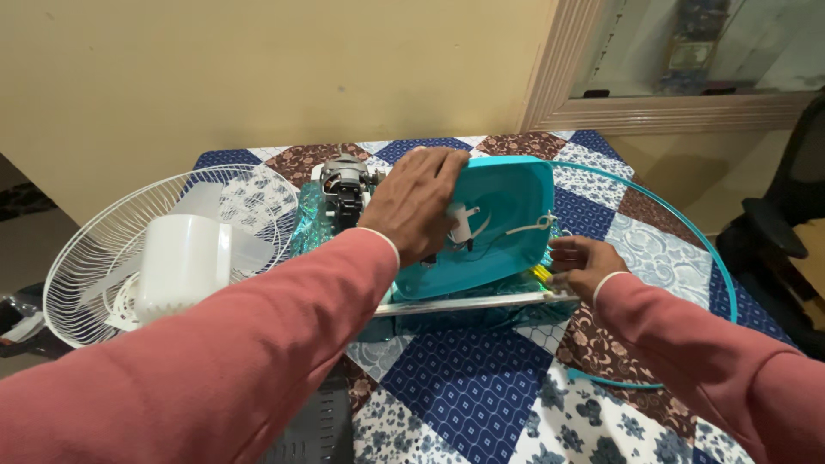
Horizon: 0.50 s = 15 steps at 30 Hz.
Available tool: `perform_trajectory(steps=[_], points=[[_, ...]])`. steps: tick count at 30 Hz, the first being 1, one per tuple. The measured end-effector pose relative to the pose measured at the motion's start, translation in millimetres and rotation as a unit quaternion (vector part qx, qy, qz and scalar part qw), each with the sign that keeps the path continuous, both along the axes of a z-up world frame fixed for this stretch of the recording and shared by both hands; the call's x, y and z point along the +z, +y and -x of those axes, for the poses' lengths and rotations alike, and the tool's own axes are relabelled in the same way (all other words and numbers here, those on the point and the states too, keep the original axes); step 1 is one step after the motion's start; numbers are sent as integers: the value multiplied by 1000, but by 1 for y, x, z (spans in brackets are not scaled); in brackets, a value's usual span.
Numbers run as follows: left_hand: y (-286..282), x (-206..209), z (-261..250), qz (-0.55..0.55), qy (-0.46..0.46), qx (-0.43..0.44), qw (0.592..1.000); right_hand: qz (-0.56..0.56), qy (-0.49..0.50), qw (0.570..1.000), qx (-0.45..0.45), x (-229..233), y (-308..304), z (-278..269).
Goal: The person uses a screwdriver to tighten screws on the internal components of a teal plastic housing. They then place a black vented cover onto the housing and secure it with screws.
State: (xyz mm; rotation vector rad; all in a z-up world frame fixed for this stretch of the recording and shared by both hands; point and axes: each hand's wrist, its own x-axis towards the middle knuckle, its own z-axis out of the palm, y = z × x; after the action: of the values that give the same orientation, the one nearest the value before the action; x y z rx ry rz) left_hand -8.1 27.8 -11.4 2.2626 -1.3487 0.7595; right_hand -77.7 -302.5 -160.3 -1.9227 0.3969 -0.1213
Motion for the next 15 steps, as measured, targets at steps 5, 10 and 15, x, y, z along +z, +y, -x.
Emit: perform_trajectory(steps=[5, 10, 15], points=[[14, -1, 8, 26, 61, -18, 998, 95, -26, 995, 29, 18, 9, 18], [25, 8, 17, 44, 56, -16, 997, 206, -59, 976, -49, 59, 52, 38], [31, 41, 37, 193, 11, -28, 981, 285, -387, 866, -140, 124, 101, 67]])
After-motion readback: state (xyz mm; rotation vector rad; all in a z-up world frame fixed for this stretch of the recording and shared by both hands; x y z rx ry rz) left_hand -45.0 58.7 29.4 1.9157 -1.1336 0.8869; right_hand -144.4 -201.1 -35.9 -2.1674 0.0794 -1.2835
